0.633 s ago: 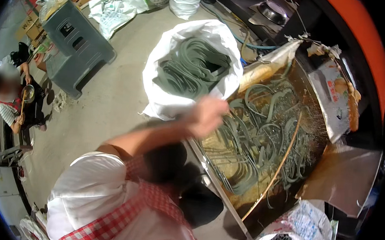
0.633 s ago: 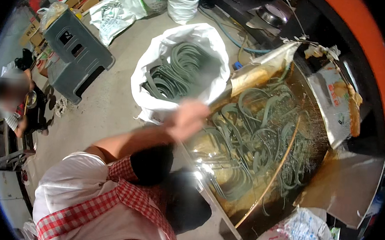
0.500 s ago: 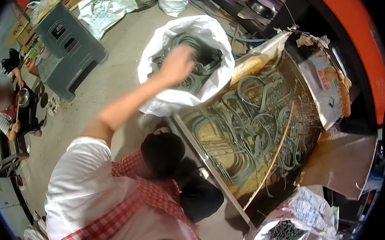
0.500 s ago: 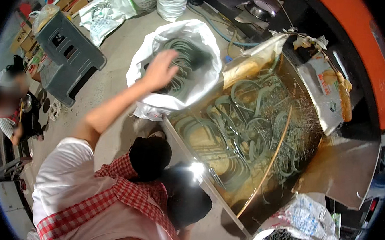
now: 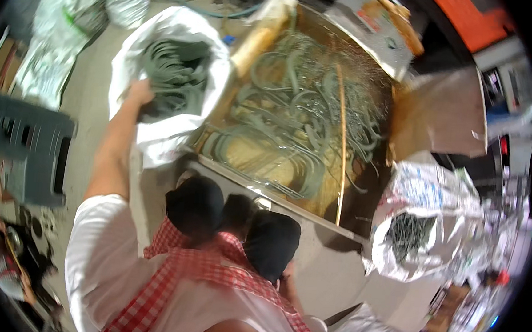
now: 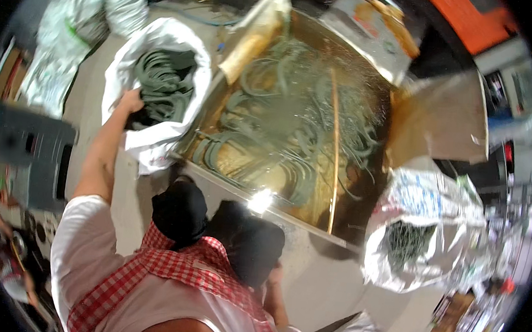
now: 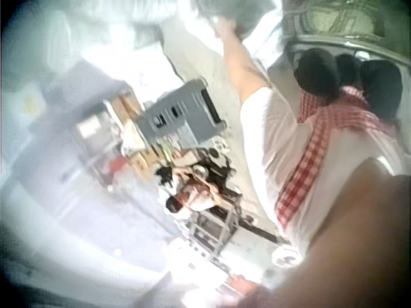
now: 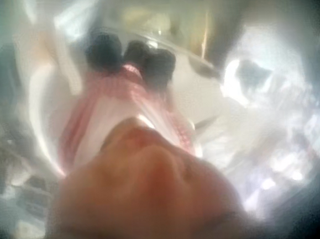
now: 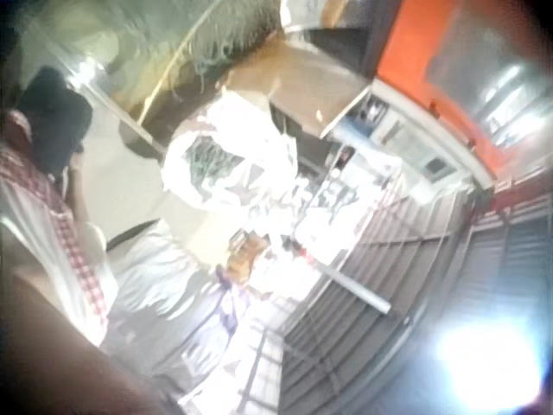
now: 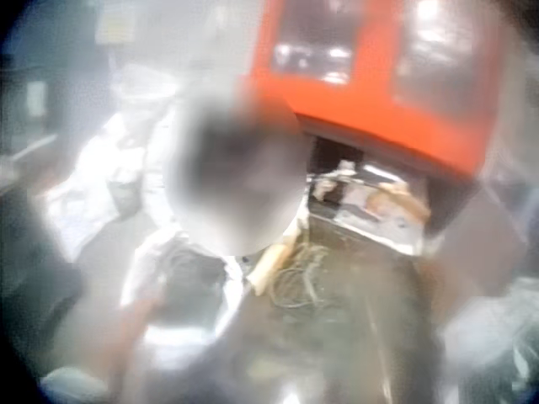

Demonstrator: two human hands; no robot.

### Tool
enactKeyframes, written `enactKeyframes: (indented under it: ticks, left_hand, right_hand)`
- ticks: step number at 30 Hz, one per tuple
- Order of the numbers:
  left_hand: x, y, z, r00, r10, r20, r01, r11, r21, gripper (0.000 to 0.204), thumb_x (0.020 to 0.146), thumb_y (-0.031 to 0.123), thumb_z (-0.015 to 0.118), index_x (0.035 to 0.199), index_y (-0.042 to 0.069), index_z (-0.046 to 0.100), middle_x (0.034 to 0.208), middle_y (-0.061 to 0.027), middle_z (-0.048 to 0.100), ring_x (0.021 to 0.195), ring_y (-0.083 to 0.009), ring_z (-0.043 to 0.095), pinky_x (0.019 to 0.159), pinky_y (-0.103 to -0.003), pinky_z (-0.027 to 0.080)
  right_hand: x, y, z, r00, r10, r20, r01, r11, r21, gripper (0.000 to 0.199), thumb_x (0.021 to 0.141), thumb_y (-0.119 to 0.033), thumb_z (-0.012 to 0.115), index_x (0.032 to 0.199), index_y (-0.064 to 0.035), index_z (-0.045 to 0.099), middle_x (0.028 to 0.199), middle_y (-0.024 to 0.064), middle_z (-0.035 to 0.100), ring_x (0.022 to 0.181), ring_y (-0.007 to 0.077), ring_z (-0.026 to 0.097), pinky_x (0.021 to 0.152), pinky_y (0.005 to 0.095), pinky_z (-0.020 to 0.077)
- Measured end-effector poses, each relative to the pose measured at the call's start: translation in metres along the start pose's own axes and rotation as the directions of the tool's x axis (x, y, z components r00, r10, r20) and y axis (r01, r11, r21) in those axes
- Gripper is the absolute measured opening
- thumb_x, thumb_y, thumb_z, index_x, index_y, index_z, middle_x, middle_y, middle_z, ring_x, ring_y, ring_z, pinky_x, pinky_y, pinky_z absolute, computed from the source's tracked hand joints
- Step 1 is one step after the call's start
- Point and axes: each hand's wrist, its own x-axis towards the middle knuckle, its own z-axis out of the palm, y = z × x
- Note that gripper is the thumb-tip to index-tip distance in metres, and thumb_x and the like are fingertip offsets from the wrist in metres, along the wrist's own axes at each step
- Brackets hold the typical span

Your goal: The person uses a wooden stick to stir green plastic straps submerged in a water-filled tray, then removes the straps by hand and places them into a large white bag.

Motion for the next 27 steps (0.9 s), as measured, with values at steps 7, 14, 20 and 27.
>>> enactKeyframes:
  ticks: [7, 14, 20, 27]
  left_hand:
    - [-0.057, 0.071, -0.092, 0.935, 0.135, -0.328, -0.269, 0.873, -0.407, 0.049, 0.077, 0.017, 0.060, 0.122, 0.001, 0.050, 0.126, -0.0175, 0.050, 0.118, -0.0325, 0.045, 0.099, -0.035, 0.036]
    - [-0.235, 0.248, -0.082, 0.696, 0.668, -0.262, -0.629, 0.393, -0.671, 0.036, 0.079, 0.013, 0.060, 0.112, 0.000, 0.057, 0.111, -0.0155, 0.060, 0.104, -0.0263, 0.056, 0.092, -0.035, 0.043]
    - [-0.252, 0.253, 0.012, 0.663, 0.745, 0.076, -0.452, 0.479, -0.752, 0.040, 0.079, 0.019, 0.061, 0.114, 0.000, 0.055, 0.109, -0.0179, 0.059, 0.098, -0.0287, 0.059, 0.083, -0.035, 0.047]
    - [-0.249, 0.254, 0.048, 0.590, 0.807, -0.024, -0.669, 0.473, -0.573, 0.040, 0.081, 0.020, 0.058, 0.118, 0.004, 0.053, 0.105, -0.0191, 0.059, 0.096, -0.0358, 0.056, 0.081, -0.040, 0.046]
  right_hand:
    - [0.054, -0.157, 0.052, 0.751, -0.574, -0.325, 0.233, 0.692, -0.684, 0.017, 0.084, -0.014, 0.057, 0.095, -0.0014, 0.061, 0.088, 0.0192, 0.063, 0.084, 0.0284, 0.061, 0.077, 0.0341, 0.0460]
    - [0.204, -0.161, -0.096, 0.780, -0.546, -0.306, -0.241, 0.189, -0.952, 0.045, 0.082, -0.018, 0.052, 0.125, -0.0085, 0.042, 0.127, 0.0173, 0.046, 0.111, 0.0336, 0.050, 0.095, 0.0425, 0.0387]
    - [0.238, -0.169, -0.023, 0.926, -0.292, -0.239, -0.143, 0.313, -0.939, 0.052, 0.084, -0.016, 0.047, 0.133, -0.0085, 0.031, 0.131, 0.0175, 0.044, 0.117, 0.0350, 0.046, 0.096, 0.0449, 0.0376]
    - [0.269, -0.162, -0.064, 0.851, -0.409, -0.331, -0.244, 0.250, -0.937, 0.068, 0.080, -0.028, 0.057, 0.138, -0.0145, 0.023, 0.137, 0.0138, 0.036, 0.125, 0.0308, 0.036, 0.097, 0.0491, 0.0317]
